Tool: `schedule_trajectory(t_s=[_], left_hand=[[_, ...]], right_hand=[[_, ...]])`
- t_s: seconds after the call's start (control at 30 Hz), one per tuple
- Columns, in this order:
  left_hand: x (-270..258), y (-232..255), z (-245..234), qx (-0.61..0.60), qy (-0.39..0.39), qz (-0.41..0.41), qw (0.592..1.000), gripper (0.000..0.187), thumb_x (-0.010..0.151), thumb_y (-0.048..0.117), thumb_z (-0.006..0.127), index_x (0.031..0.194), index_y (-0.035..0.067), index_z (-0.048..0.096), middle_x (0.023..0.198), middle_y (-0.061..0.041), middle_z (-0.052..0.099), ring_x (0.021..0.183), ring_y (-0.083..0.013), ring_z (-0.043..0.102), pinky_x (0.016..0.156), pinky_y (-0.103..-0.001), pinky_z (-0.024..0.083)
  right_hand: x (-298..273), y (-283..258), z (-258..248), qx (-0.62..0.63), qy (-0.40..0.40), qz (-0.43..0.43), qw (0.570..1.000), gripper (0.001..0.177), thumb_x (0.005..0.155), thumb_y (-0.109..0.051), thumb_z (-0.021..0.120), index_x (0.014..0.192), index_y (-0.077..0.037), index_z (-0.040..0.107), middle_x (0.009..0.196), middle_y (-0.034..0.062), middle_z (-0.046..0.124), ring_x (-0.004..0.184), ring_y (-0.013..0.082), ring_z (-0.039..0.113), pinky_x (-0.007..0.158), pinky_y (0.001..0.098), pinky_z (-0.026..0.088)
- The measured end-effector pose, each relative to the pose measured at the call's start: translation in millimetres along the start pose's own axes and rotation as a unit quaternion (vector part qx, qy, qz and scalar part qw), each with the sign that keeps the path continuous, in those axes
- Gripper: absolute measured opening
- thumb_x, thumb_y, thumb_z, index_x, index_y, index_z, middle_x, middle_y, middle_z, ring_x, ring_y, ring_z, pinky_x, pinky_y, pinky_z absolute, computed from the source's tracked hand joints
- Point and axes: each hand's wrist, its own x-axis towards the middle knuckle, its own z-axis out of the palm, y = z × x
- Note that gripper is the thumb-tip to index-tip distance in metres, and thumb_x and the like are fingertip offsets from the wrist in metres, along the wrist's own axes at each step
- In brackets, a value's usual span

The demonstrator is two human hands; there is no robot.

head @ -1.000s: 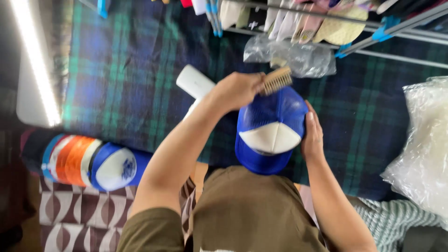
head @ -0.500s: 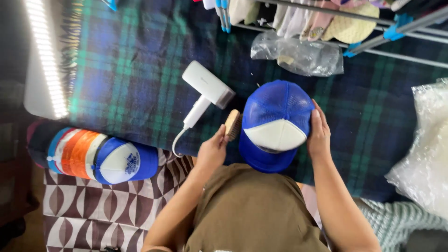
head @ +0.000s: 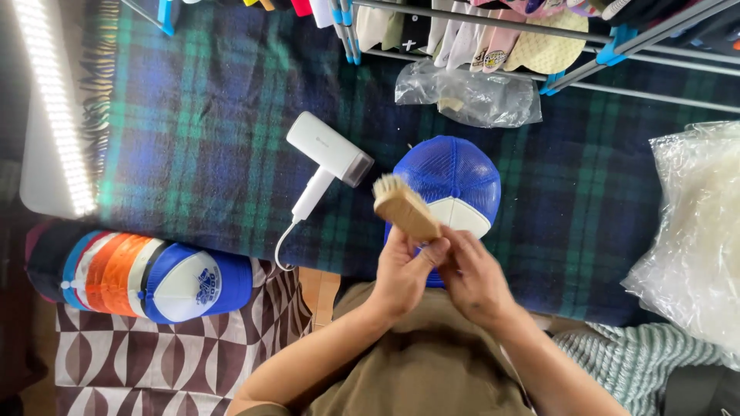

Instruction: The person is cleaning a blue and white mesh cap by brushing it thoroughly with a wooden brush.

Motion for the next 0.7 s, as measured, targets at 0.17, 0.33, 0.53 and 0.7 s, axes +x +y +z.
schedule_trajectory(t_s=[0.17,0.33,0.53,0.7], left_hand=[[0.9,-16.4,-54.6,0.262,0.069,0.018,0.962,0.051,0.097,0.027,0.071,0.139,0.007,0.049,0.140,-0.019,0.046,0.133,-0.0382,0.043,0.111,-0.055,0.036],[10.8,-41.4,-72.0,0.338,0.025,-0.257,0.905,0.076,0.103,0.040,0.057,0.163,0.020,0.017,0.161,-0.027,0.032,0.150,-0.0454,0.028,0.121,-0.060,0.029],[17.1,-50.0,-81.5,0.279,0.055,-0.273,0.919,0.056,0.105,0.028,0.057,0.155,0.014,0.038,0.148,-0.026,0.052,0.144,-0.0405,0.043,0.115,-0.057,0.038],[14.5,-39.2,-75.3,0.220,0.063,-0.258,0.939,0.047,0.106,0.020,0.054,0.151,0.015,0.044,0.140,-0.030,0.056,0.144,-0.0437,0.039,0.114,-0.061,0.036]], right_hand=[[30.0,18.1,-72.9,-0.239,-0.019,-0.045,0.970,0.040,0.100,-0.036,0.059,0.133,-0.015,0.068,0.084,0.0057,0.062,0.069,0.0264,0.065,0.055,0.0369,0.053],[113.1,52.0,-83.2,-0.256,-0.211,0.194,0.923,0.047,0.104,-0.058,0.043,0.130,-0.028,0.068,0.107,0.0121,0.075,0.100,0.0419,0.070,0.085,0.0574,0.055],[126.9,157.7,-79.0,-0.139,-0.297,0.425,0.844,0.051,0.102,-0.060,0.052,0.119,-0.021,0.079,0.103,0.0223,0.077,0.075,0.0397,0.073,0.071,0.0507,0.059],[67.0,119.4,-90.0,-0.018,-0.123,0.365,0.923,0.049,0.109,-0.053,0.045,0.125,-0.014,0.071,0.078,0.0190,0.070,0.074,0.0316,0.067,0.069,0.0505,0.055]])
